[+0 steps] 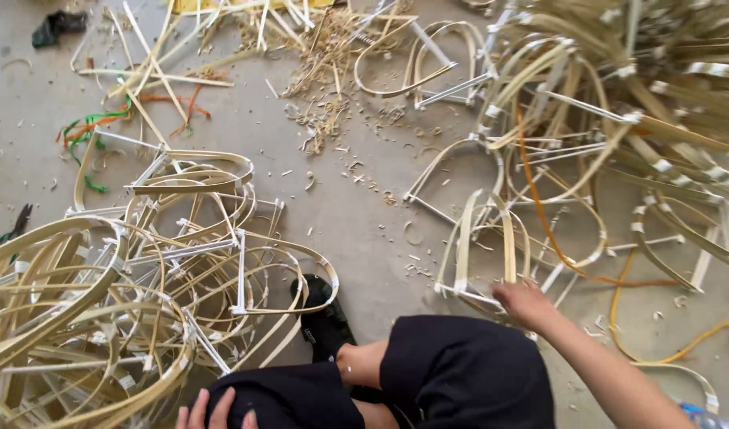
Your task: Assembling and trimming wooden/bamboo frame components using clippers and plastic strips.
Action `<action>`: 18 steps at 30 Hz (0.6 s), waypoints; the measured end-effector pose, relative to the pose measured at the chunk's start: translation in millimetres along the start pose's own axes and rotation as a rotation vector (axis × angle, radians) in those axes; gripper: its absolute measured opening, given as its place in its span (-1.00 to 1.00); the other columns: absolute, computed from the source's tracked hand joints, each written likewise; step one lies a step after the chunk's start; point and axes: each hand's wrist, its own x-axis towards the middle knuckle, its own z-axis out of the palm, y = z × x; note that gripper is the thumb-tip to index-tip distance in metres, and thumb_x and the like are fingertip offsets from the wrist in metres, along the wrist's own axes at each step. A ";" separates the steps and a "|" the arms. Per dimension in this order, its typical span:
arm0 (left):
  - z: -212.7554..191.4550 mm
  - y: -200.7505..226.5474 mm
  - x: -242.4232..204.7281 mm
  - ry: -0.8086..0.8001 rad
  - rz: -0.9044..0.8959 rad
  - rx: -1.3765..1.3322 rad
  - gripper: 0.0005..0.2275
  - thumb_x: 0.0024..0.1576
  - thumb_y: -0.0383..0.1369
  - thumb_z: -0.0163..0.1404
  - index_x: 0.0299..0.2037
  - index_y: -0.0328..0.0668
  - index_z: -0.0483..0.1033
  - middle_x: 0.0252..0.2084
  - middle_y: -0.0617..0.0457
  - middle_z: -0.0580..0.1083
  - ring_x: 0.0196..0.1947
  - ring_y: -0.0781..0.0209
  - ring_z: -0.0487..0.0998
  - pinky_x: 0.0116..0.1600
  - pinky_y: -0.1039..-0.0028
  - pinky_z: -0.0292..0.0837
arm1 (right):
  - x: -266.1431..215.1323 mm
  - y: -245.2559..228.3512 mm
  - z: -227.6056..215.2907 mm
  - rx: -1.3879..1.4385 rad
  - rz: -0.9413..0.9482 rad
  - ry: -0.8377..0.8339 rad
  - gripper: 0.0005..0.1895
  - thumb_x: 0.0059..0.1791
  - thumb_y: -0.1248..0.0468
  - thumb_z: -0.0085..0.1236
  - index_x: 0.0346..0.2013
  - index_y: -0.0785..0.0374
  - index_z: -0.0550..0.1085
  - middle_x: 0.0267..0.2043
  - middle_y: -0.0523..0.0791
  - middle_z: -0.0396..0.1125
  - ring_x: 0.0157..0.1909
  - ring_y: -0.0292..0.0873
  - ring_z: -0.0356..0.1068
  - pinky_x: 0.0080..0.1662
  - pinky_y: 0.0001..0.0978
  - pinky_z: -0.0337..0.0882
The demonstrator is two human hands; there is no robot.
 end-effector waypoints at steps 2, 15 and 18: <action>-43.5 51.9 36.6 -0.082 -0.082 0.082 -0.56 -0.01 -0.01 0.09 0.08 0.14 0.54 0.25 -0.08 0.41 0.34 -0.29 0.35 0.50 -0.07 0.21 | -22.0 -12.7 -18.8 0.164 0.103 0.221 -0.79 0.11 0.10 -0.11 -0.04 -0.03 0.46 -0.21 -0.02 0.46 -0.06 0.11 0.44 0.09 0.15 0.28; -199.5 320.3 204.4 -0.047 0.363 -0.628 -0.29 0.16 -0.22 0.13 0.43 -0.42 0.04 0.36 -0.39 0.23 0.34 -0.36 0.29 0.32 0.12 0.27 | -315.1 -180.4 -265.7 0.994 -0.460 0.257 -0.60 0.11 0.16 -0.10 -0.01 0.29 0.62 -0.61 -0.21 0.30 -0.53 -0.33 0.27 -0.45 -0.45 0.35; -197.2 315.6 188.5 -0.374 0.180 -0.742 -0.57 0.26 -0.42 -0.07 0.37 -0.15 0.36 0.02 -0.13 0.60 0.00 -0.08 0.66 0.04 0.28 0.57 | -346.3 -198.1 -263.1 1.054 -0.510 0.204 -0.52 0.08 0.10 -0.04 0.15 0.32 0.55 -0.48 -0.19 0.50 -0.43 -0.29 0.38 -0.36 -0.45 0.47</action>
